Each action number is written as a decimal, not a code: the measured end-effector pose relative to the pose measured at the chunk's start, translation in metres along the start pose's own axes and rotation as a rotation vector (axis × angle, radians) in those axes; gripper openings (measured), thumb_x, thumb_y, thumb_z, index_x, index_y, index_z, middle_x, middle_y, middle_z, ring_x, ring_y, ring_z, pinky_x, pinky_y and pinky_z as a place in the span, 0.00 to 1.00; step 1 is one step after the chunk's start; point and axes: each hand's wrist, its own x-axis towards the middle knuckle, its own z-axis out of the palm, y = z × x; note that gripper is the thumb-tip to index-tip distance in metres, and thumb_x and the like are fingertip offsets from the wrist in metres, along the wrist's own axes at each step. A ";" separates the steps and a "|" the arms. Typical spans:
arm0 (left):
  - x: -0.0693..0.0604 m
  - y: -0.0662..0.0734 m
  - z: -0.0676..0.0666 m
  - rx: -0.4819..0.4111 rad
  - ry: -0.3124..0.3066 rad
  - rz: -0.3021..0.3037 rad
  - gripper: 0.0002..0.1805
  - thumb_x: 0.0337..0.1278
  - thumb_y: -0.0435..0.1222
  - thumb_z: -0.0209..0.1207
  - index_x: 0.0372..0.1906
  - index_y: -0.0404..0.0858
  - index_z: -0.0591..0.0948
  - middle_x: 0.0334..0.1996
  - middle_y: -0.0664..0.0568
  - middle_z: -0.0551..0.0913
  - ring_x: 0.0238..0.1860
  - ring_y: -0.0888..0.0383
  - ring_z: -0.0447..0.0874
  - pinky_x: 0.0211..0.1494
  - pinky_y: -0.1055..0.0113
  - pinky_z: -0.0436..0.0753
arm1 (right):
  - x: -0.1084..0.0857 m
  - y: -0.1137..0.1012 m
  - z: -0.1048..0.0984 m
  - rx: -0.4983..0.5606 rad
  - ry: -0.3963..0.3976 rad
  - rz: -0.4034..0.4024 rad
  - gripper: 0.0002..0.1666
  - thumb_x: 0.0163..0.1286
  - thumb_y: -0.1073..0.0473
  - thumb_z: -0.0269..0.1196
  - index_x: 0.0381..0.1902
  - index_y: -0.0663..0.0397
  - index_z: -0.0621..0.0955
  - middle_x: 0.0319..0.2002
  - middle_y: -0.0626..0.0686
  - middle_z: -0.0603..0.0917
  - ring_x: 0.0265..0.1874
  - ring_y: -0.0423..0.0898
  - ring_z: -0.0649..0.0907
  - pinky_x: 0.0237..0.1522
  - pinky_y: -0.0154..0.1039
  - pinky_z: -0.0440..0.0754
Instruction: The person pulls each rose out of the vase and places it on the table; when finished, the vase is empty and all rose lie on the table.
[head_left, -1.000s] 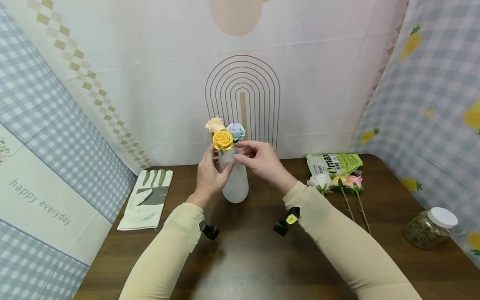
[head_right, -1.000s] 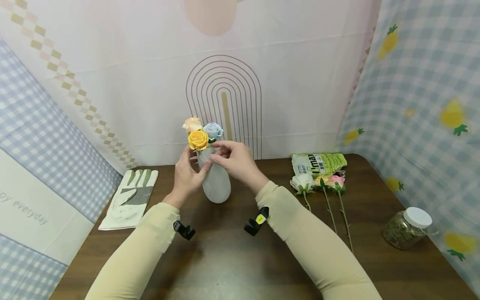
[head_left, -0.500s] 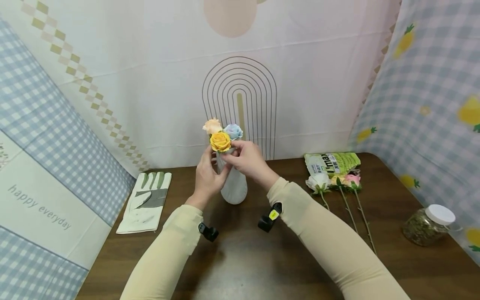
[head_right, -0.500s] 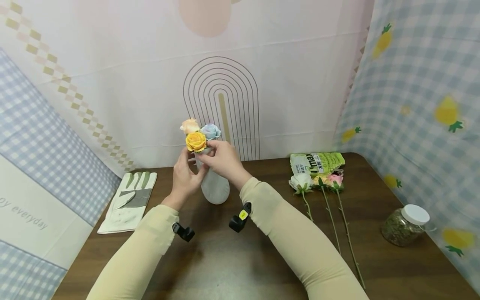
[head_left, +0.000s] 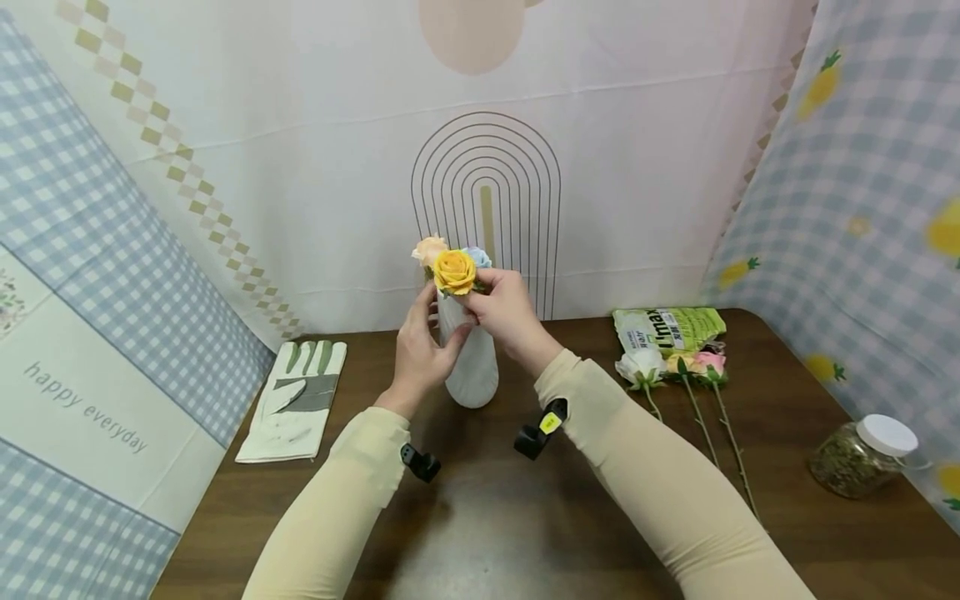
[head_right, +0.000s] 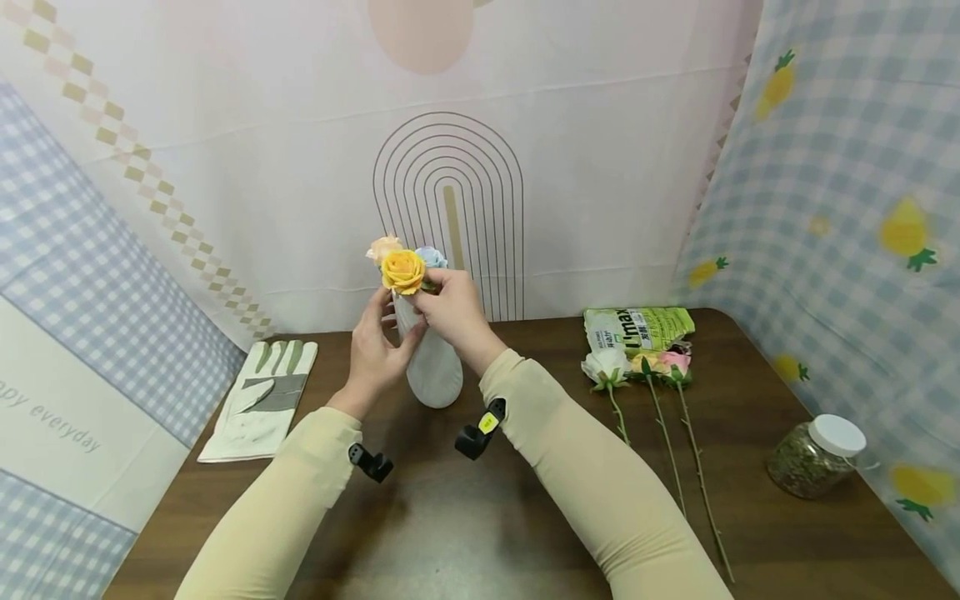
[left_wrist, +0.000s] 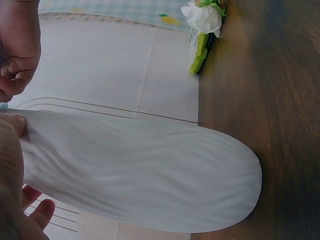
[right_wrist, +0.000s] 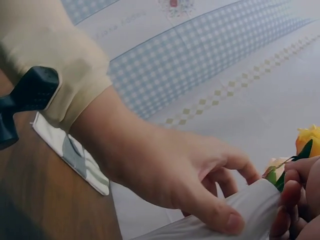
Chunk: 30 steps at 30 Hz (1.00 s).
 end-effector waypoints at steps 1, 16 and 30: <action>0.000 0.000 0.000 0.002 0.000 0.000 0.40 0.54 0.43 0.66 0.70 0.41 0.61 0.53 0.43 0.75 0.48 0.49 0.80 0.44 0.53 0.83 | 0.000 -0.001 -0.001 -0.004 0.018 -0.002 0.15 0.62 0.67 0.66 0.48 0.61 0.84 0.28 0.52 0.80 0.21 0.41 0.75 0.21 0.32 0.75; 0.001 -0.001 0.000 0.025 0.000 0.000 0.41 0.55 0.45 0.66 0.69 0.36 0.62 0.54 0.41 0.75 0.48 0.48 0.80 0.45 0.58 0.83 | 0.006 -0.011 -0.019 0.102 0.052 -0.073 0.19 0.63 0.63 0.67 0.51 0.62 0.82 0.43 0.58 0.85 0.35 0.46 0.86 0.41 0.40 0.84; 0.000 -0.001 0.000 0.026 -0.005 -0.007 0.41 0.54 0.45 0.66 0.69 0.35 0.62 0.54 0.40 0.75 0.48 0.48 0.80 0.45 0.57 0.83 | 0.007 -0.001 -0.035 -0.179 0.000 -0.173 0.12 0.64 0.60 0.65 0.41 0.64 0.85 0.30 0.57 0.86 0.30 0.44 0.86 0.36 0.36 0.85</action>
